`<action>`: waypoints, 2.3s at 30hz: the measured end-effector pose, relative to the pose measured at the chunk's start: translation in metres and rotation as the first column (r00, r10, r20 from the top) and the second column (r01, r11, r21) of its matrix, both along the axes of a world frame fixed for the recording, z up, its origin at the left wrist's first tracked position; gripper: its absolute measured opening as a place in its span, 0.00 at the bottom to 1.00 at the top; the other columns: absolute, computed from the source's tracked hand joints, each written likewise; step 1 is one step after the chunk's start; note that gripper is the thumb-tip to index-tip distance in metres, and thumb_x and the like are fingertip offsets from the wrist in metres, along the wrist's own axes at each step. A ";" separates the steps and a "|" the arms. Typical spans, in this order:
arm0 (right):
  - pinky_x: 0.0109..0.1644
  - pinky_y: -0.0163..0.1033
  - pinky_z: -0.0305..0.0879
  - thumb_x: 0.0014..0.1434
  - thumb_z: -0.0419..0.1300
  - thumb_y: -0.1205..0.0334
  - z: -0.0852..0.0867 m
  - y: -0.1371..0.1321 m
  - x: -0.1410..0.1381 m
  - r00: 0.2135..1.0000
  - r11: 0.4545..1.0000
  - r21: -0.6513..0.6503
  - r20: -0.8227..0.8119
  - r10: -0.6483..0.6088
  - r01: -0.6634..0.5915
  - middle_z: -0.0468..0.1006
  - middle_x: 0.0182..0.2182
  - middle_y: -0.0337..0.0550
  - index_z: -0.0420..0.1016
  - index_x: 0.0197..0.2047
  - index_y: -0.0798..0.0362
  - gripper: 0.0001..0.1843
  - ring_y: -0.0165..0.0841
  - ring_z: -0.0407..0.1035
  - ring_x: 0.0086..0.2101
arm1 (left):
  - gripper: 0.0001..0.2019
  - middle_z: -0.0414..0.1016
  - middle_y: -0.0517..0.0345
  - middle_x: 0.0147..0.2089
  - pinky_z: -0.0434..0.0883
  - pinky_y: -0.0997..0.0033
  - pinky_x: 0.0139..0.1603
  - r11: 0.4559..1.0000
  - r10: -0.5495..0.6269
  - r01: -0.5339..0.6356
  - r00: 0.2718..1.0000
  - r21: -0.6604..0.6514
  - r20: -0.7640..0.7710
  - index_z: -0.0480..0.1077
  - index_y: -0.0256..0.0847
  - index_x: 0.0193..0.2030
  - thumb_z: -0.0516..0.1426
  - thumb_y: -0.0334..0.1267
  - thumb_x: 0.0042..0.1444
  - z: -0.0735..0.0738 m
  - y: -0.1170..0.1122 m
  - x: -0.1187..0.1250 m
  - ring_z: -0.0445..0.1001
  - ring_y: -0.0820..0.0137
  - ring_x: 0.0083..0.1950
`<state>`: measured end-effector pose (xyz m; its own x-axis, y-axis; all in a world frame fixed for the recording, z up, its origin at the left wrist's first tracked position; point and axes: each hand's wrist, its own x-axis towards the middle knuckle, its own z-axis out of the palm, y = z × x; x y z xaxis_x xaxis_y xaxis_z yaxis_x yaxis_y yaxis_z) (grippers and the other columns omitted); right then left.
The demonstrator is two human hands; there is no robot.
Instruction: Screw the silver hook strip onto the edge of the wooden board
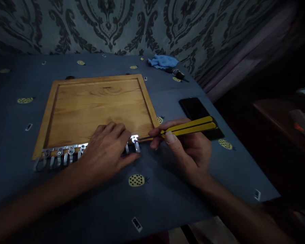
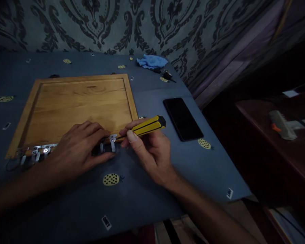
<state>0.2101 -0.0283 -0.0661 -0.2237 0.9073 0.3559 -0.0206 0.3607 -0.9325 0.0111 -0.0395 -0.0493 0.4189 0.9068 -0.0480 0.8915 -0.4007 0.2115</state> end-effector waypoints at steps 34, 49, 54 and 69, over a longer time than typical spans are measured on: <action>0.33 0.42 0.74 0.68 0.58 0.59 0.000 -0.003 -0.003 0.998 1.000 0.000 0.057 -0.011 0.011 0.79 0.35 0.39 0.75 0.43 0.47 0.05 0.31 0.74 0.28 | 0.17 0.73 0.50 0.46 0.69 0.50 0.51 1.000 -0.017 0.017 1.000 0.018 -0.005 0.72 0.38 0.47 0.59 0.50 0.60 -0.002 0.000 -0.001 0.70 0.53 0.51; 0.36 0.43 0.76 0.68 0.59 0.59 -0.004 -0.002 -0.005 1.000 1.000 -0.024 -0.003 0.003 -0.004 0.79 0.38 0.40 0.74 0.46 0.47 0.05 0.31 0.74 0.29 | 0.17 0.73 0.50 0.45 0.69 0.54 0.50 0.998 -0.030 0.030 1.000 0.050 -0.006 0.72 0.38 0.46 0.59 0.51 0.60 -0.004 -0.001 -0.002 0.70 0.55 0.51; 0.36 0.41 0.76 0.68 0.59 0.61 -0.004 -0.002 -0.005 1.000 1.000 -0.008 0.000 0.021 -0.021 0.79 0.38 0.39 0.75 0.46 0.46 0.05 0.30 0.75 0.30 | 0.17 0.73 0.51 0.44 0.69 0.53 0.50 0.997 -0.032 0.032 0.999 0.070 -0.002 0.72 0.38 0.45 0.59 0.51 0.60 -0.005 -0.001 -0.001 0.70 0.55 0.51; 0.37 0.41 0.76 0.68 0.58 0.60 -0.004 -0.002 -0.004 1.000 1.000 -0.012 0.017 0.006 -0.006 0.80 0.37 0.40 0.74 0.45 0.48 0.05 0.30 0.75 0.30 | 0.20 0.73 0.52 0.47 0.68 0.54 0.49 0.996 -0.026 0.024 0.999 0.090 0.018 0.69 0.40 0.51 0.60 0.51 0.59 -0.003 -0.005 -0.003 0.70 0.56 0.51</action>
<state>0.2056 -0.0301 -0.0700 -0.2352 0.9103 0.3406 -0.0064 0.3490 -0.9371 0.0078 -0.0444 -0.0521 0.4417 0.8962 0.0417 0.8769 -0.4411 0.1909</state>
